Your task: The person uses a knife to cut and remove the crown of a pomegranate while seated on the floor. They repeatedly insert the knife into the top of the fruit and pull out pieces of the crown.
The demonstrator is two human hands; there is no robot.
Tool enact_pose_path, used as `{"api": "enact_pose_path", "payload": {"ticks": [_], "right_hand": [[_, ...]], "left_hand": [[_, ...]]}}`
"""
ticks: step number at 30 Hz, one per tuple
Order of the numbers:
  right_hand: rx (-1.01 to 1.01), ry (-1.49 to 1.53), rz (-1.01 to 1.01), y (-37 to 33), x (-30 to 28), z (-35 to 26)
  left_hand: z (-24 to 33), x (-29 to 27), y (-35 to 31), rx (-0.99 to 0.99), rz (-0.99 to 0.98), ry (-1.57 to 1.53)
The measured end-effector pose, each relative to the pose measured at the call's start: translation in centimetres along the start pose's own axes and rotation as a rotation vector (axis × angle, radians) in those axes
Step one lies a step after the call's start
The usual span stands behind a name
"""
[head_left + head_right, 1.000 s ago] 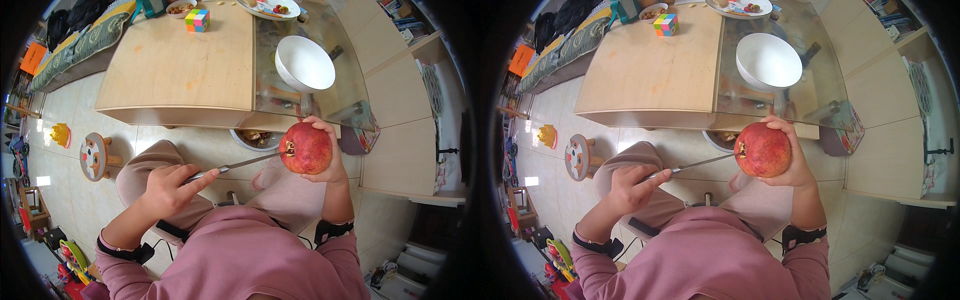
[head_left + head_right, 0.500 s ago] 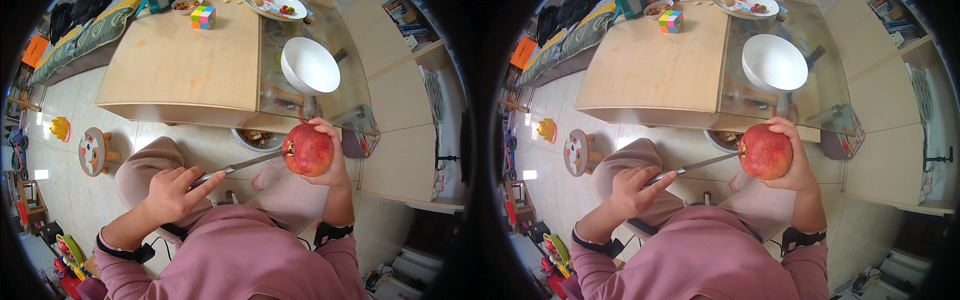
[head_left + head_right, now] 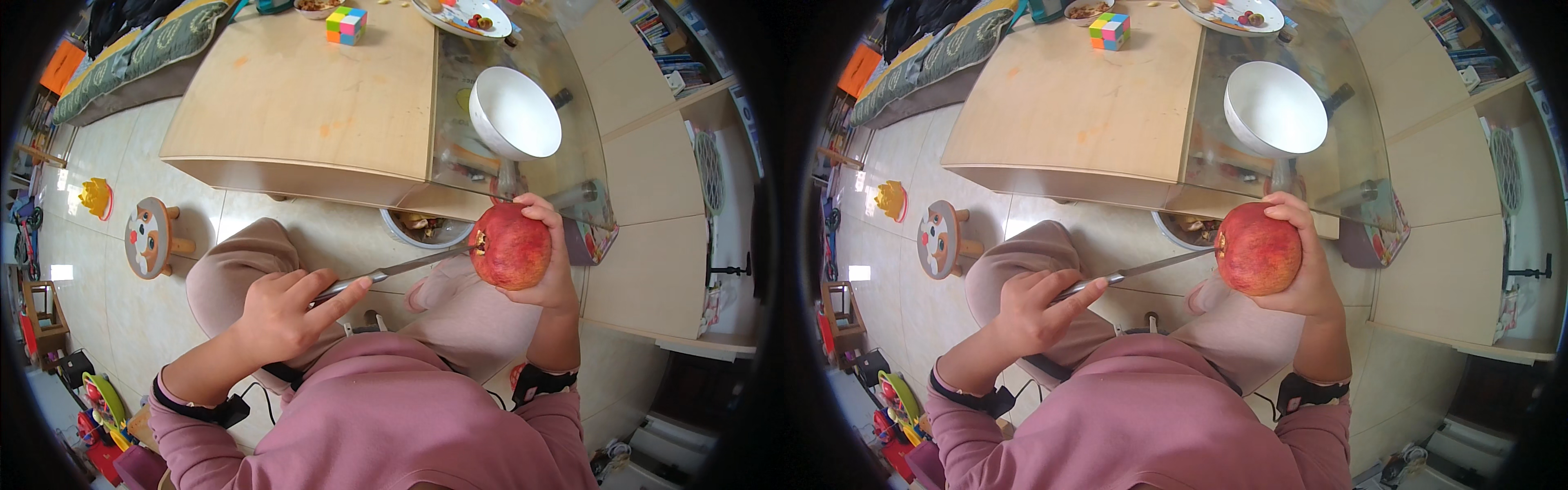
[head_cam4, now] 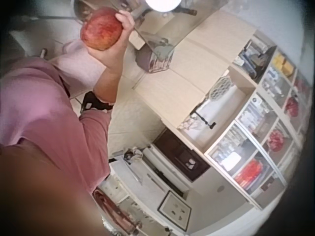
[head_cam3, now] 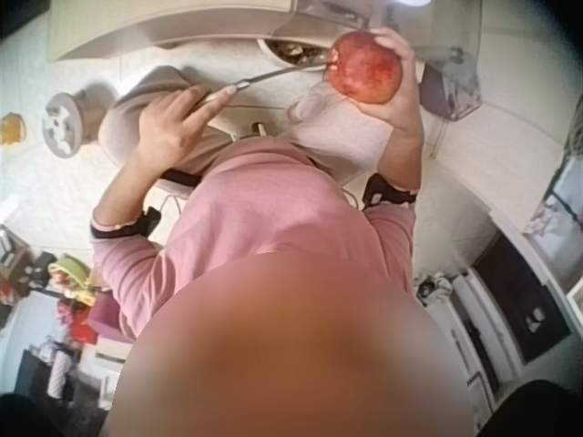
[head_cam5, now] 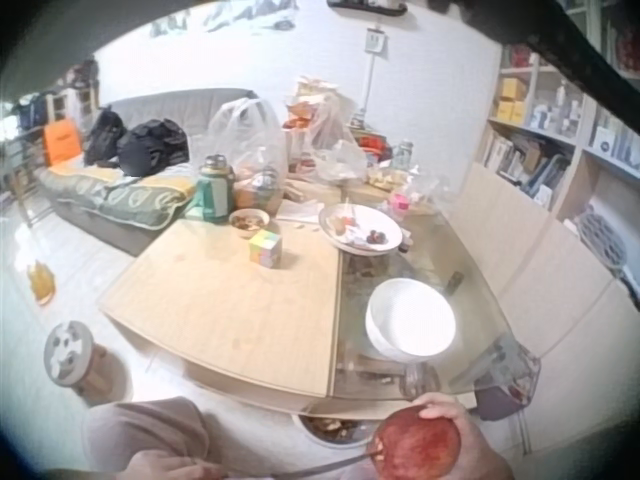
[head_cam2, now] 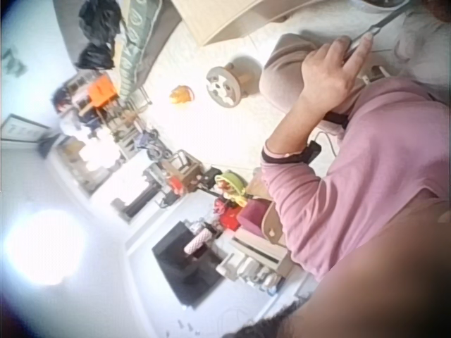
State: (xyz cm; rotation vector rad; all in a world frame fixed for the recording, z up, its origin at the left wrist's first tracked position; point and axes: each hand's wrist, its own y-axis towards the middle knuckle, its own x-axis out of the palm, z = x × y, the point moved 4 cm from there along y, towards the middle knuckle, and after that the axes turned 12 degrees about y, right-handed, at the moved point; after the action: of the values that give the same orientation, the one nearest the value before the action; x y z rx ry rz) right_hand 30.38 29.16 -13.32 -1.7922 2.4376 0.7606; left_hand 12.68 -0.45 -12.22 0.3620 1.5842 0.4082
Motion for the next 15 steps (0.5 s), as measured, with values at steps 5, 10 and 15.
{"api": "enact_pose_path", "payload": {"ticks": [5,10,15], "right_hand": [[-0.007,0.021,0.002,0.2,-0.05,-0.4],[-0.011,0.001,0.005,0.21,0.07,-0.48],[-0.022,0.055,0.071,-0.27,0.11,-0.04]], "left_hand": [[-0.01,-0.09,0.08,0.007,-0.004,-0.009],[0.21,0.04,0.13,-0.005,-0.028,0.004],[0.36,0.22,0.01,-0.026,-0.042,0.035]]}}
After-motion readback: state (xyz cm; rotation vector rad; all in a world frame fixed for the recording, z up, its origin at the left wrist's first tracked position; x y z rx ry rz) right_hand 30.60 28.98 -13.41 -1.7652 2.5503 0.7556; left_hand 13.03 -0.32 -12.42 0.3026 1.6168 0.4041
